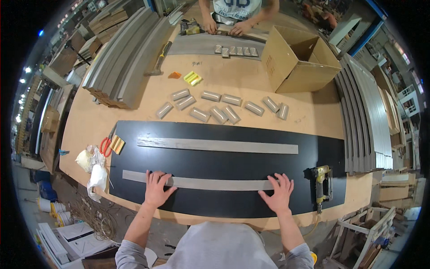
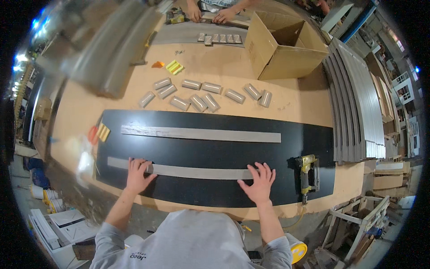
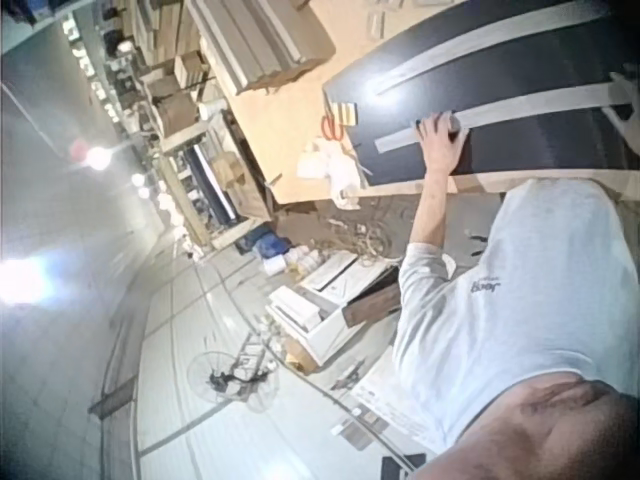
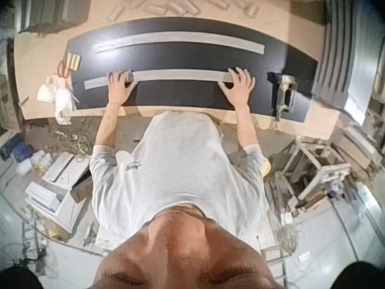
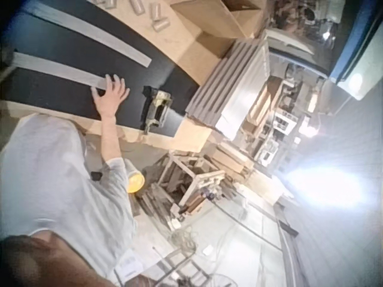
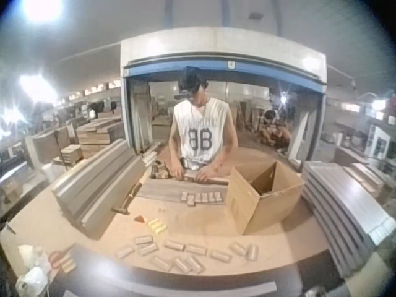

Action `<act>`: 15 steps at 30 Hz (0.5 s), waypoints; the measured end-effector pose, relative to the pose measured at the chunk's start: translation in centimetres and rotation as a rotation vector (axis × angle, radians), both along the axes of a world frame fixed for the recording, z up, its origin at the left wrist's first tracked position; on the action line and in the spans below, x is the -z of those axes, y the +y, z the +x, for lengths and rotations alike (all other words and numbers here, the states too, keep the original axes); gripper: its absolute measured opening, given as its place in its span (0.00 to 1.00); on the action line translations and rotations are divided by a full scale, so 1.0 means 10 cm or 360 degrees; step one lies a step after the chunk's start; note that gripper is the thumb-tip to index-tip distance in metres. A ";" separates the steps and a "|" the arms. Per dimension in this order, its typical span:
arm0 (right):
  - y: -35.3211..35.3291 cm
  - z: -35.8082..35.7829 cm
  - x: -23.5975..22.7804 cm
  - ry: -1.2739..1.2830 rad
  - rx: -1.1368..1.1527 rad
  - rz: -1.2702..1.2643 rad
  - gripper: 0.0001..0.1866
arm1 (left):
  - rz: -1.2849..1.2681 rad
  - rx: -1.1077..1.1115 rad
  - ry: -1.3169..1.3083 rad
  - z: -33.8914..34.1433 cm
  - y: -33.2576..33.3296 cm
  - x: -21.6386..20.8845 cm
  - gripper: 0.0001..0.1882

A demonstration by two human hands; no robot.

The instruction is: Assembling wooden components using a pneumatic nail gun in a workshop environment.

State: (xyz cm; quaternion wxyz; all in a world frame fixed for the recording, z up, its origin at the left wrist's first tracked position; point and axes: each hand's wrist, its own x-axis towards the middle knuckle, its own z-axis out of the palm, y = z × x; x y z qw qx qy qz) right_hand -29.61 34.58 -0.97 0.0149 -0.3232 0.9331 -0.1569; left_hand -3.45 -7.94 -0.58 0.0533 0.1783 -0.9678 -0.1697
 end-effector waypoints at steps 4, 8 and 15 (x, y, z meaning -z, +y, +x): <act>0.10 -0.07 -0.07 -0.0046 0.0068 -0.0292 0.30 | -0.0015 0.0080 0.0007 -0.02 -0.12 -0.05 0.29; 0.12 -0.09 -0.23 -0.0044 -0.0085 -0.0292 0.23 | -0.0011 0.0070 0.0046 0.01 -0.04 -0.11 0.28; -0.84 -0.72 -0.22 -0.0058 -0.0038 -0.0583 0.16 | 0.0008 0.0025 0.0222 -0.18 0.70 0.09 0.36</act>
